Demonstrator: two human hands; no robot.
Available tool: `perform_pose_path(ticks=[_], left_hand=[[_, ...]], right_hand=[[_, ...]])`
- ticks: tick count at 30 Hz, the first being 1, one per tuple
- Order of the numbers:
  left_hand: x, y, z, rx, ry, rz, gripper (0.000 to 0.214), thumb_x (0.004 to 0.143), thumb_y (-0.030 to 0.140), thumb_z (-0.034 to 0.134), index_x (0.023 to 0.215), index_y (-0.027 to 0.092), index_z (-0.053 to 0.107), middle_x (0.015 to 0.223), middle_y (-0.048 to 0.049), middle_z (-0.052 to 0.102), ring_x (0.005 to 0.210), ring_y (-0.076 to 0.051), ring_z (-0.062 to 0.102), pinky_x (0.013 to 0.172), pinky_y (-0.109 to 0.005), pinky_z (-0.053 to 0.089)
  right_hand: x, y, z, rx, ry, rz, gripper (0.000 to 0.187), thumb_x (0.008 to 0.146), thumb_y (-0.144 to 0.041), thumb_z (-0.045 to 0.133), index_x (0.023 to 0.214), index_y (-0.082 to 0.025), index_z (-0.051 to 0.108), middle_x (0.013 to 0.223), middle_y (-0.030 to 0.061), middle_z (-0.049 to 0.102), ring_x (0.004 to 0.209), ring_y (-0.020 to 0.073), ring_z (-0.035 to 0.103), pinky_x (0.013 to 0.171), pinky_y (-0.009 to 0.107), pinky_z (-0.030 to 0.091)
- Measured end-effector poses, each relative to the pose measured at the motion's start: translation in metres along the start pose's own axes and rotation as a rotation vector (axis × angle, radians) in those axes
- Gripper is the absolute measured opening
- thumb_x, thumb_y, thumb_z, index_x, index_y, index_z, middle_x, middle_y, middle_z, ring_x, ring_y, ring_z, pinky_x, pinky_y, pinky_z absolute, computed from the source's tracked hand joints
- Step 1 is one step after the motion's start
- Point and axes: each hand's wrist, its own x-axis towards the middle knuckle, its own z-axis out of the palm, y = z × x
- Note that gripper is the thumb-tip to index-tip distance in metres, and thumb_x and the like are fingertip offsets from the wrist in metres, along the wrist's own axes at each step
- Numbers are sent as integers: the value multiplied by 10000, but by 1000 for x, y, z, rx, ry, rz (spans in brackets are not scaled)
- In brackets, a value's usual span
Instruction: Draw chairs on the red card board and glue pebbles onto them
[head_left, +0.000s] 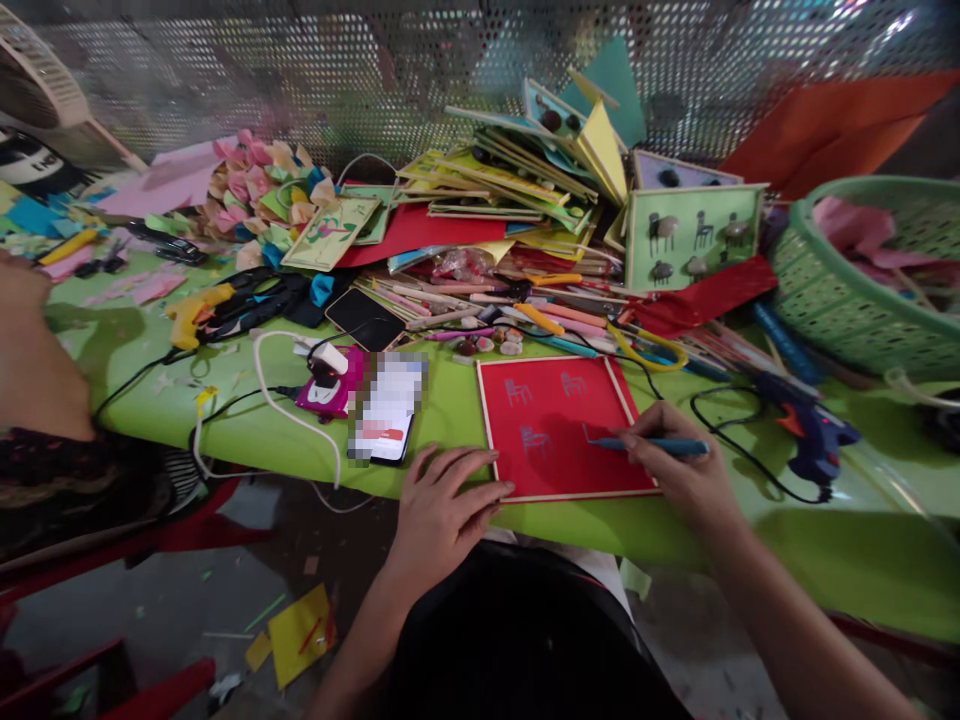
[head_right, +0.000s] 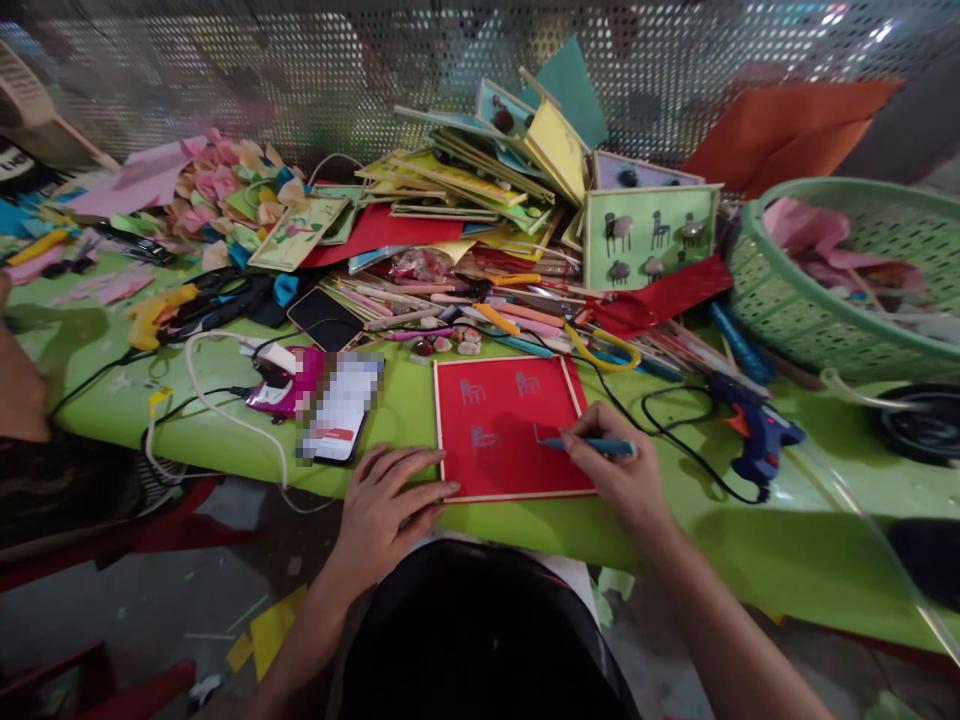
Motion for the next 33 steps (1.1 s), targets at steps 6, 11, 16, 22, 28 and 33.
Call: perform_pose_path(ticks=[6, 11, 16, 22, 28, 33], left_hand=[[-1, 0, 1, 2, -15, -7, 261, 1001, 241, 634, 1184, 384, 751, 1381, 34, 702, 1253, -225, 627, 1156, -506, 362], [-2, -1, 1, -1, -4, 1, 281, 992, 233, 647, 1203, 389, 747, 1364, 35, 710, 1240, -220, 632, 1147, -498, 367], [0, 0, 0, 17, 8, 5, 301, 978, 212, 656, 1200, 394, 748, 1364, 31, 709, 1229, -221, 636, 1136, -496, 383], [1, 0, -1, 24, 2, 11, 308, 974, 198, 645, 1190, 386, 758, 1347, 14, 719, 1221, -231, 638, 1120, -498, 398], [0, 0, 0, 28, -9, 7, 324, 971, 197, 651, 1208, 396, 748, 1367, 21, 708, 1229, -229, 637, 1129, -506, 398], [0, 0, 0, 17, 4, 7, 305, 977, 202, 647, 1196, 387, 750, 1360, 23, 713, 1227, -226, 640, 1135, -502, 384]], right_hand=[[-1, 2, 1, -3, -2, 36, 210, 835, -374, 732, 729, -238, 612, 608, -13, 605, 539, 149, 496, 531, 299, 377], [0, -1, 0, -3, -16, 1, 182, 789, -334, 717, 684, -240, 601, 598, -18, 586, 550, 147, 488, 537, 300, 365], [-2, 2, -2, 15, -19, 0, 141, 785, -314, 706, 701, -243, 618, 614, -25, 583, 553, 141, 475, 540, 300, 350], [-2, -1, 0, 18, -1, 38, 193, 805, -357, 718, 693, -243, 609, 599, -23, 573, 537, 143, 464, 532, 301, 349], [-1, 2, -3, 33, -28, 10, 136, 753, -320, 716, 688, -245, 623, 636, -2, 609, 641, 188, 560, 598, 315, 405], [-2, 4, -1, 34, 1, 48, 186, 823, -357, 723, 724, -244, 612, 610, -22, 596, 553, 148, 480, 542, 298, 357]])
